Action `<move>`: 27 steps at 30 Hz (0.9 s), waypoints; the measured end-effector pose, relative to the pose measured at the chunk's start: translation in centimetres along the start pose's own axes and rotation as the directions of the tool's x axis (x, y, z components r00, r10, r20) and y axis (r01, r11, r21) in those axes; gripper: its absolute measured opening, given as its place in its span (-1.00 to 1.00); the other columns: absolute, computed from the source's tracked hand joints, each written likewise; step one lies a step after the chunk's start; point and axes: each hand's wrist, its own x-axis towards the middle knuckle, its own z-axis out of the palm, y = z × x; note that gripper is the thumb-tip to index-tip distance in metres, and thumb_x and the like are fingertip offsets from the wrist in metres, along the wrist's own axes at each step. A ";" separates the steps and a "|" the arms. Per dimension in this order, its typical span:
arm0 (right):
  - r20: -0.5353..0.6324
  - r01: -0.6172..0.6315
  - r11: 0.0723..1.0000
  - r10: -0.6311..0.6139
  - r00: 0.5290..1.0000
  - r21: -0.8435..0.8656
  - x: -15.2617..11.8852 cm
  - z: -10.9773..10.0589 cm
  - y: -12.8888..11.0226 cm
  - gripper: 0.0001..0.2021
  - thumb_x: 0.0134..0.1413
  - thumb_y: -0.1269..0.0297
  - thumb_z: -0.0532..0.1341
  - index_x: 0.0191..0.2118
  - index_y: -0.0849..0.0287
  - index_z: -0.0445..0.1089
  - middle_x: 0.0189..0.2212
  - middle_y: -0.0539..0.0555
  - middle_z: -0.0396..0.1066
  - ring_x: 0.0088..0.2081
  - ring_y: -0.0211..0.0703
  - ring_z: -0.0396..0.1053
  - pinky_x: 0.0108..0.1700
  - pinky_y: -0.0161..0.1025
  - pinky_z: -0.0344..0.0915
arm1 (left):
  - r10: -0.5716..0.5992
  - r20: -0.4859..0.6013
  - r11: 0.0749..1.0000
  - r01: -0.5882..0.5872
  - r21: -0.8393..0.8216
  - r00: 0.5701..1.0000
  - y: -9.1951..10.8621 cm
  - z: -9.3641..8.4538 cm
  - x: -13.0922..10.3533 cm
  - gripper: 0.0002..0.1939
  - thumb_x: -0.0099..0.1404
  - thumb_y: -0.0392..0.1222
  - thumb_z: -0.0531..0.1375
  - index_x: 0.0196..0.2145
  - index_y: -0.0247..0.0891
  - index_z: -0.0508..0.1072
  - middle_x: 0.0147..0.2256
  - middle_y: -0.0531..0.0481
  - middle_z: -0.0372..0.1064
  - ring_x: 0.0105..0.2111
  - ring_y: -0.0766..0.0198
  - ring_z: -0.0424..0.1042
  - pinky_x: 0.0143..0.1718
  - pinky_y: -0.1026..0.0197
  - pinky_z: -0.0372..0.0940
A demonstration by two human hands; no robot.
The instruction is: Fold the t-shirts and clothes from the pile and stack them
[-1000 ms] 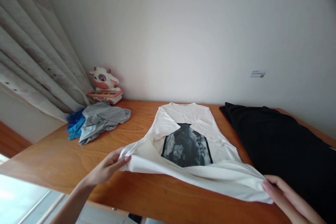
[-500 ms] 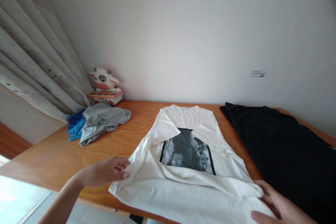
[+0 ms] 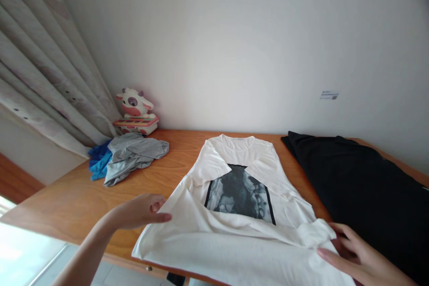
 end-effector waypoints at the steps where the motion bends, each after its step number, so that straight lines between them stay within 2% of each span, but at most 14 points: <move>1: -0.007 -0.008 1.000 0.008 1.000 -0.001 0.1 0.4 -0.8 -0.28 -0.24 -0.27 0.37 0.02 0.07 0.41 -0.22 0.15 0.63 -0.12 0.18 0.59 -0.14 -0.19 0.52 | -0.011 -0.079 1.000 0.013 0.025 0.997 0.3 0.3 1.0 -0.44 0.17 0.40 0.15 -0.37 -0.22 0.44 -0.39 0.02 0.41 -0.38 0.18 0.36 -0.37 0.23 0.15; 3: -0.030 0.010 0.999 -0.012 0.999 -0.046 0.3 1.0 -2.1 -0.33 -0.18 -0.29 0.34 -0.01 0.06 0.40 -0.26 0.10 0.61 -0.15 0.10 0.57 -0.16 -0.25 0.48 | -0.031 -0.195 0.997 0.043 0.057 0.980 1.0 1.0 3.0 -0.41 0.20 0.44 0.08 -0.46 -0.21 0.35 -0.48 0.07 0.29 -0.46 0.23 0.26 -0.43 0.23 0.04; 5: -0.016 0.070 0.990 -0.073 0.997 -0.122 0.6 1.1 -2.8 -0.50 -0.11 -0.31 0.29 -0.28 0.05 0.43 -0.43 0.03 0.54 -0.32 -0.01 0.52 -0.29 -0.30 0.43 | -0.032 -0.253 0.998 0.046 0.049 0.967 1.2 1.6 4.7 -0.43 0.20 0.41 0.11 -0.53 -0.20 0.28 -0.54 0.11 0.20 -0.51 0.27 0.18 -0.46 0.22 -0.04; 6: 0.010 0.098 0.985 -0.098 0.995 -0.141 0.6 1.0 -3.0 -0.52 -0.09 -0.32 0.28 -0.43 0.05 0.38 -0.51 0.01 0.47 -0.41 -0.07 0.47 -0.36 -0.31 0.40 | -0.025 -0.276 0.999 0.033 0.025 0.961 1.2 1.8 5.3 -0.45 0.18 0.37 0.14 -0.55 -0.20 0.26 -0.56 0.12 0.17 -0.52 0.29 0.15 -0.46 0.22 -0.06; 8: 0.028 0.129 0.985 -0.127 0.992 -0.117 0.8 0.5 -3.3 -0.49 -0.09 -0.33 0.28 -0.54 0.06 0.30 -0.57 0.00 0.40 -0.46 -0.11 0.40 -0.40 -0.31 0.37 | -0.002 -0.309 0.995 -0.027 -0.091 0.951 0.9 1.8 6.1 -0.49 0.14 0.30 0.22 -0.57 -0.21 0.27 -0.56 0.13 0.16 -0.52 0.30 0.16 -0.46 0.24 -0.04; 10: 0.003 0.109 0.994 -0.109 0.994 -0.015 1.0 -0.3 -3.6 -0.51 -0.13 -0.32 0.31 -0.48 0.06 0.36 -0.50 0.02 0.46 -0.35 -0.03 0.47 -0.30 -0.30 0.42 | -0.009 -0.346 0.943 -0.108 -0.316 0.938 0.5 1.5 6.2 -0.52 0.11 0.27 0.27 -0.52 -0.23 0.34 -0.54 0.12 0.22 -0.51 0.30 0.22 -0.47 0.27 0.03; 12: -0.019 0.052 0.990 -0.050 0.999 0.134 1.4 -0.7 -3.9 -0.52 -0.13 -0.29 0.35 -0.35 0.04 0.41 -0.38 0.04 0.53 -0.18 0.06 0.52 -0.19 -0.28 0.46 | -0.063 -0.399 0.785 -0.201 -0.585 0.915 0.2 1.1 6.2 -0.52 0.09 0.26 0.32 -0.41 -0.25 0.41 -0.50 0.11 0.30 -0.50 0.29 0.30 -0.46 0.28 0.14; 14: -0.073 0.023 0.950 0.000 0.997 0.311 2.3 -0.8 -4.1 -0.53 -0.12 -0.23 0.38 -0.25 0.02 0.40 -0.32 0.03 0.56 -0.11 0.07 0.52 -0.14 -0.27 0.48 | -0.143 -0.454 0.537 -0.316 -0.782 0.880 0.1 1.0 6.4 -0.54 0.08 0.20 0.38 -0.32 -0.24 0.42 -0.47 0.11 0.37 -0.50 0.31 0.35 -0.45 0.29 0.24; 16: -0.151 0.041 0.888 0.033 0.988 0.458 3.4 -0.4 -4.4 -0.55 -0.11 -0.16 0.41 -0.21 0.01 0.37 -0.34 0.00 0.56 -0.15 0.02 0.53 -0.19 -0.28 0.48 | -0.226 -0.470 0.312 -0.394 -0.865 0.853 0.1 1.2 6.9 -0.59 0.04 0.06 0.43 -0.33 -0.23 0.40 -0.48 0.12 0.40 -0.53 0.33 0.38 -0.45 0.31 0.30; 18: -0.176 0.031 0.839 0.078 0.981 0.544 4.5 0.2 -4.6 -0.56 -0.15 -0.11 0.44 -0.24 0.01 0.37 -0.40 0.00 0.56 -0.22 -0.01 0.55 -0.26 -0.28 0.49 | -0.282 -0.408 0.190 -0.366 -0.911 0.868 0.0 1.6 7.6 -0.66 0.03 -0.07 0.44 -0.36 -0.24 0.40 -0.50 0.10 0.43 -0.53 0.30 0.43 -0.47 0.32 0.34; 21: -0.029 -0.088 0.821 0.126 0.992 0.565 5.8 0.9 -5.1 -0.61 -0.17 -0.06 0.46 -0.29 0.07 0.44 -0.35 0.09 0.61 -0.22 0.03 0.57 -0.24 -0.23 0.50 | -0.261 -0.189 0.172 -0.147 -0.974 0.947 0.0 1.9 8.6 -0.69 0.08 -0.07 0.42 -0.33 -0.27 0.45 -0.47 -0.03 0.50 -0.48 0.16 0.52 -0.48 0.24 0.39; 23: 0.073 -0.139 0.836 0.118 0.990 0.531 6.4 1.0 -5.5 -0.63 -0.16 -0.03 0.47 -0.31 0.12 0.50 -0.28 0.14 0.63 -0.18 0.06 0.57 -0.18 -0.21 0.49 | -0.227 -0.084 0.212 -0.035 -0.977 0.970 0.2 1.7 9.2 -0.64 0.10 0.03 0.41 -0.30 -0.28 0.47 -0.41 -0.12 0.55 -0.44 0.08 0.55 -0.43 0.16 0.44; 25: 0.108 -0.140 0.859 0.099 0.989 0.493 6.8 1.0 -6.0 -0.65 -0.15 0.01 0.48 -0.31 0.13 0.53 -0.28 0.13 0.63 -0.18 0.04 0.57 -0.18 -0.23 0.47 | -0.246 -0.092 0.284 -0.020 -0.959 0.965 0.7 1.3 9.9 -0.58 0.06 0.05 0.44 -0.28 -0.29 0.47 -0.39 -0.14 0.56 -0.43 0.08 0.55 -0.41 0.13 0.45; 27: 0.097 -0.110 0.879 0.074 0.993 0.464 7.2 0.9 -6.2 -0.67 -0.17 0.03 0.48 -0.34 0.14 0.52 -0.34 0.10 0.62 -0.24 0.02 0.57 -0.22 -0.24 0.44 | -0.283 -0.174 0.363 -0.063 -0.930 0.943 1.1 0.9 10.6 -0.55 -0.04 -0.02 0.49 -0.29 -0.28 0.44 -0.42 -0.08 0.54 -0.47 0.13 0.53 -0.44 0.17 0.42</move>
